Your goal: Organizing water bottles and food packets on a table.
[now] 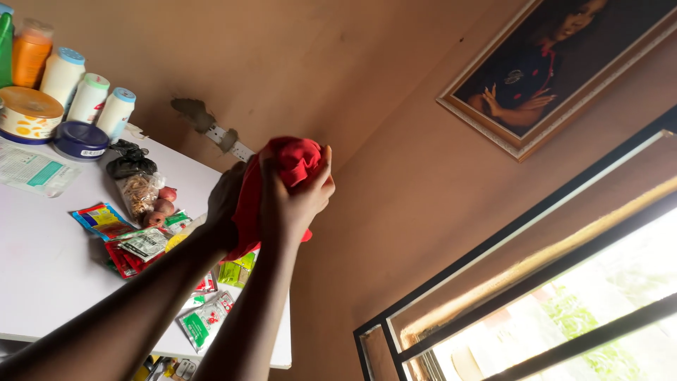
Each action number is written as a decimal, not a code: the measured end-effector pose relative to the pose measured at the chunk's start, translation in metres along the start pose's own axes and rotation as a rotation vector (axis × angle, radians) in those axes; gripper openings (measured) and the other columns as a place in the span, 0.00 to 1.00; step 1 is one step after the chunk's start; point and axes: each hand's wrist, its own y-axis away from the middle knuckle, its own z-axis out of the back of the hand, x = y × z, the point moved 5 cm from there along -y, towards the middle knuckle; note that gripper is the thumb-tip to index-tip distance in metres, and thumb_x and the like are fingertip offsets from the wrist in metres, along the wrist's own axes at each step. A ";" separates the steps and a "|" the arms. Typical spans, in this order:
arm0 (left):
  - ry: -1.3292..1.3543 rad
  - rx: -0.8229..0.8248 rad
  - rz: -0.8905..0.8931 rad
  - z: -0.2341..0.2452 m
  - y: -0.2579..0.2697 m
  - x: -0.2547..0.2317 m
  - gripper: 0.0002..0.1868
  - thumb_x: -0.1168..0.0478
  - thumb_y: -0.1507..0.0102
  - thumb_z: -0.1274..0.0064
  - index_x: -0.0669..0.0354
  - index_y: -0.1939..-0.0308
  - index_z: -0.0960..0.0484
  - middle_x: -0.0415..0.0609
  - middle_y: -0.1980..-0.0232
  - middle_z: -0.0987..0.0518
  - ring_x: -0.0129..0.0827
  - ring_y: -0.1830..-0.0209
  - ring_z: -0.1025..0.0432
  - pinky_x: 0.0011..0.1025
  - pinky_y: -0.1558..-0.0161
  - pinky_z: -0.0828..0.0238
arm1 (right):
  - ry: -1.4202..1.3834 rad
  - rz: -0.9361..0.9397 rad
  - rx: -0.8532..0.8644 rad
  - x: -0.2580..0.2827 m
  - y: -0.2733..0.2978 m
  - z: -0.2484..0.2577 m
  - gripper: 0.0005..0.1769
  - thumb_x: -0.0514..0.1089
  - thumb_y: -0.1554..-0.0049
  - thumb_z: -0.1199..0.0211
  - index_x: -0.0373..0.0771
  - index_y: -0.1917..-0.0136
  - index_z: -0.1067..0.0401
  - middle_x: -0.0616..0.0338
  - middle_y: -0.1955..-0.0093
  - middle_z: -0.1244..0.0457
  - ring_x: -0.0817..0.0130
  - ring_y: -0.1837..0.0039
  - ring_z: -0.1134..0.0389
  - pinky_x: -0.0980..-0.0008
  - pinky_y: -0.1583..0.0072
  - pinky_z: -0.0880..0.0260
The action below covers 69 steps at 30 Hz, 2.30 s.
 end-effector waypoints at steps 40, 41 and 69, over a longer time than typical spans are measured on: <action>1.205 0.249 0.561 -0.141 0.025 -0.004 0.24 0.47 0.30 0.56 0.61 0.39 0.23 0.46 0.49 0.20 0.26 0.53 0.26 0.27 0.50 0.28 | 0.286 -0.637 0.096 -0.115 -0.028 0.091 0.60 0.69 0.62 0.21 0.36 0.30 0.46 0.45 0.37 0.36 0.52 0.37 0.32 0.54 0.37 0.30; 1.251 0.301 0.599 -0.146 0.023 0.000 0.25 0.48 0.31 0.54 0.61 0.38 0.23 0.47 0.47 0.20 0.28 0.52 0.26 0.29 0.50 0.27 | 0.124 -0.601 0.052 -0.123 -0.030 0.091 0.53 0.64 0.63 0.21 0.40 0.33 0.40 0.52 0.40 0.33 0.59 0.39 0.30 0.58 0.39 0.30; 0.264 0.432 -0.026 -0.121 0.007 0.020 0.37 0.65 0.50 0.37 0.57 0.36 0.29 0.50 0.41 0.19 0.32 0.42 0.26 0.32 0.41 0.28 | -0.766 -0.505 0.064 -0.152 -0.043 0.081 0.06 0.37 0.48 0.30 0.35 0.56 0.21 0.61 0.57 0.30 0.73 0.56 0.30 0.71 0.50 0.29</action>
